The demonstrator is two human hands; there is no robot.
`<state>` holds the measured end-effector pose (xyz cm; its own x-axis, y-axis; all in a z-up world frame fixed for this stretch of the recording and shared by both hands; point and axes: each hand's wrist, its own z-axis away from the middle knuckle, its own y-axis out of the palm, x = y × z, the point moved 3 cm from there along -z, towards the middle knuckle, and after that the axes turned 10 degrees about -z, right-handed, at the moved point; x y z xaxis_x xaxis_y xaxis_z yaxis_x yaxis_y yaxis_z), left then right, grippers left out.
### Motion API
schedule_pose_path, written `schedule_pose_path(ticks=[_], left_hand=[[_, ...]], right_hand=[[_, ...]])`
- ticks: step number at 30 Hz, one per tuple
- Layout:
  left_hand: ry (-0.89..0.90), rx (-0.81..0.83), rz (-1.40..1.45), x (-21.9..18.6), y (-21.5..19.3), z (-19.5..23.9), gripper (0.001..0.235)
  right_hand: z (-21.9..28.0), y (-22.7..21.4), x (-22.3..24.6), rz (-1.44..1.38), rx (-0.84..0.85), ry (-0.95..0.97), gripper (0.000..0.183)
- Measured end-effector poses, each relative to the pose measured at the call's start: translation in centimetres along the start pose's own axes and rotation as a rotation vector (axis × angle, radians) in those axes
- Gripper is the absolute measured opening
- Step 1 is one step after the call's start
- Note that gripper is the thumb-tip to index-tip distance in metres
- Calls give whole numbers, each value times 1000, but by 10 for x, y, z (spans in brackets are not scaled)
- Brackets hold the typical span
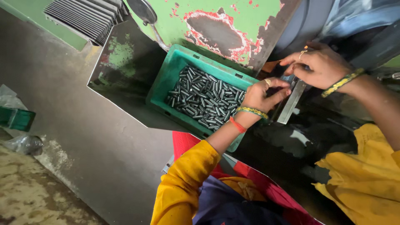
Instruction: The person repeatedly picks small cylindrical metal parts from a green bin and places them into a machine slot. The hands work continuously to feed the parts one by one into the machinery.
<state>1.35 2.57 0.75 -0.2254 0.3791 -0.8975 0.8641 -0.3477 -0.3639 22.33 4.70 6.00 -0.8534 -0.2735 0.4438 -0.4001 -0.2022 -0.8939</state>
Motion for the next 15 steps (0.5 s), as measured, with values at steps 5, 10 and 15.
schedule_pose_path(ticks=[5, 10, 15], left_hand=[[277, 5, -26, -2, -6, -19, 27], [295, 36, -210, 21, -51, -7, 23], [-38, 465, -870, 83, -71, 22, 20]], right_hand=[[2, -6, 19, 133, 12, -192, 56], [1, 18, 0, 433, 14, -182, 40], [-1, 18, -20, 21, 25, -147, 51]])
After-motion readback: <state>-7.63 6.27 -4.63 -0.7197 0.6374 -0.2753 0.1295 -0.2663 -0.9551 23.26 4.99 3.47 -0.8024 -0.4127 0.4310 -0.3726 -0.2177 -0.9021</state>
